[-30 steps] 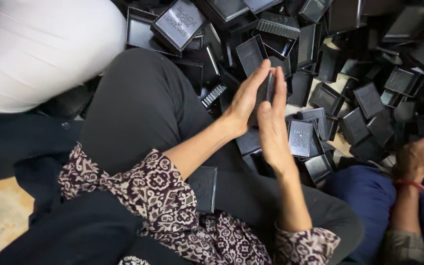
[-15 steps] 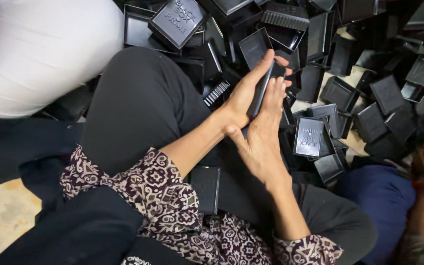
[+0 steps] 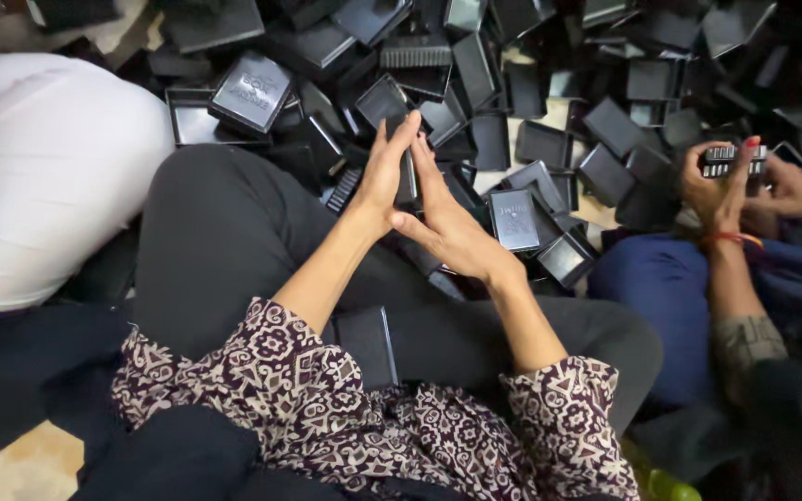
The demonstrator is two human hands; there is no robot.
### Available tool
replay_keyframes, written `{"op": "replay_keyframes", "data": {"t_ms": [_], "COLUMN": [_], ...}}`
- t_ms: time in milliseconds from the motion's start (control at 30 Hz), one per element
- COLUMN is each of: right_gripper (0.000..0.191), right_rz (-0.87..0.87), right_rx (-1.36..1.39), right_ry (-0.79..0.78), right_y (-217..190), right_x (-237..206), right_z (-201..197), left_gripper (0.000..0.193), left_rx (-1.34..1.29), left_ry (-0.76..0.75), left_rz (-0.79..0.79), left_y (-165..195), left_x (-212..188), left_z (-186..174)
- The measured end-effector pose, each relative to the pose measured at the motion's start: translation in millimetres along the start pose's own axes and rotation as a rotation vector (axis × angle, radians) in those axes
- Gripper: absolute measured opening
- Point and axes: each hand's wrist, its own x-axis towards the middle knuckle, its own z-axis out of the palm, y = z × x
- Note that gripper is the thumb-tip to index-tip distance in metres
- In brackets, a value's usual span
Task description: The person sits on the floor among a large pile of black plastic boxes, picks up boxes one at a time, turns them over and closes or fits the lids, and sets them back onto the pile. Other people around them handle boxes from the same pile.
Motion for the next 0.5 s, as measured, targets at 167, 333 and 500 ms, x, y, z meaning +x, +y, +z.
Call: {"op": "replay_keyframes", "data": {"t_ms": [167, 333, 500], "right_gripper": [0.068, 0.059, 0.036], "right_rz": [0.045, 0.337, 0.263], "right_rx": [-0.233, -0.544, -0.772], "right_ry": [-0.082, -0.137, -0.081], "right_y": [-5.0, 25.3, 40.9], "right_x": [-19.2, -26.9, -8.4], "right_z": [-51.8, -59.3, -33.2], "left_gripper": [0.034, 0.047, 0.051], "left_rx": [0.928, 1.614, 1.757], "left_ry": [-0.168, -0.563, -0.686], "left_rz": [0.369, 0.218, -0.068], "left_y": [40.4, 54.6, 52.0], "left_x": [-52.0, -150.1, -183.0], "left_z": [13.2, -6.4, -14.5]}}
